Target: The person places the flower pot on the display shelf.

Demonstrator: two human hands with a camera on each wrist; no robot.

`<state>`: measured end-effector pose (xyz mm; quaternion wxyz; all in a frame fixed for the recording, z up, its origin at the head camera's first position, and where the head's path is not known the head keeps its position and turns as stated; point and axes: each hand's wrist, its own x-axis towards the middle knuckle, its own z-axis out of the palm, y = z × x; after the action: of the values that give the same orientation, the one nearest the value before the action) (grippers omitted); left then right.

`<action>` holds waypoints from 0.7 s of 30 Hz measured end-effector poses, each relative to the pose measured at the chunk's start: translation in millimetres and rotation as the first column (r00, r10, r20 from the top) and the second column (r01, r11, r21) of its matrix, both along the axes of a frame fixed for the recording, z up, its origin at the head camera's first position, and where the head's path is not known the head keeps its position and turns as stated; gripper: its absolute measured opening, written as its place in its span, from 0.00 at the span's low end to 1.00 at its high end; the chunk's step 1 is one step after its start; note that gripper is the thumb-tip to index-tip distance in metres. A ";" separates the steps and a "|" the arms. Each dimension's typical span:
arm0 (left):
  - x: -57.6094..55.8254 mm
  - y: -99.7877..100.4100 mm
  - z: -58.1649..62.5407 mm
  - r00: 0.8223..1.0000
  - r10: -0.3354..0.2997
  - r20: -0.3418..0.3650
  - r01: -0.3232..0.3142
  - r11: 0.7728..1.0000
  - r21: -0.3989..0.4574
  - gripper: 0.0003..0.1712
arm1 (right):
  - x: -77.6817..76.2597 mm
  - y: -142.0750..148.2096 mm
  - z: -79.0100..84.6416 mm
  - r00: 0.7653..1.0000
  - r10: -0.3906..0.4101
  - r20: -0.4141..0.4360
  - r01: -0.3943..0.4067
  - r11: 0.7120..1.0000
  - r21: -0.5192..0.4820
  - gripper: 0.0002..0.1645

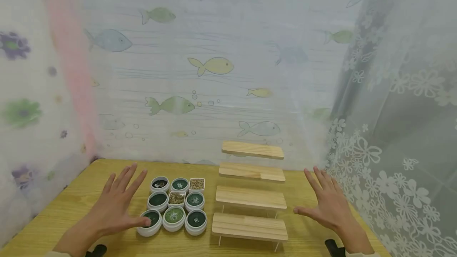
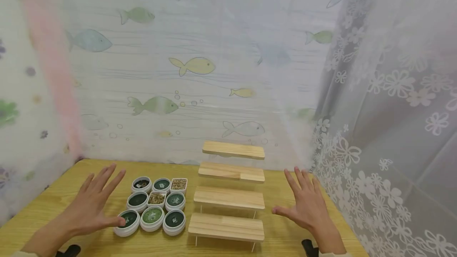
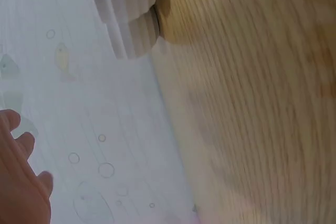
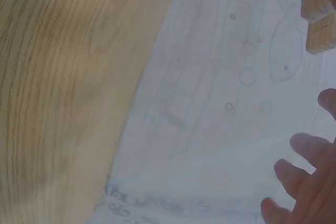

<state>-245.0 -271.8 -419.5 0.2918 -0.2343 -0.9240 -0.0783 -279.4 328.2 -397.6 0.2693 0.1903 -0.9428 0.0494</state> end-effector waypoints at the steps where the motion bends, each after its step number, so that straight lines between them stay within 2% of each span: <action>1: 0.6 0.8 -0.2 1.000 -0.008 0.012 0.008 1.000 0.015 0.72 | -0.3 -0.5 -0.5 1.000 0.009 -0.001 -0.009 1.000 -0.005 0.68; 5: 4.1 3.3 0.0 0.996 -0.045 0.081 0.038 0.995 0.091 0.72 | -1.7 -3.0 -1.7 0.999 0.039 0.007 -0.039 0.999 -0.034 0.68; 13: 14.5 7.5 -0.1 0.981 -0.102 0.163 0.068 0.977 0.200 0.74 | 2.4 -12.4 -3.0 0.987 0.093 0.132 -0.069 0.983 -0.171 0.62; 17: 16.9 11.7 -1.8 0.971 -0.144 0.191 0.091 0.961 0.262 0.73 | 3.5 -18.3 -5.9 0.972 0.146 0.183 -0.096 0.961 -0.258 0.59; 21: 18.2 15.9 -5.3 0.961 -0.191 0.200 0.123 0.943 0.309 0.72 | 2.4 -25.3 -8.7 0.956 0.220 0.196 -0.143 0.928 -0.345 0.57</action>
<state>-226.8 -256.0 -424.8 0.2084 -0.2513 -0.9076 -0.2641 -276.9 302.9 -406.4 0.1797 0.2227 -0.9245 0.2519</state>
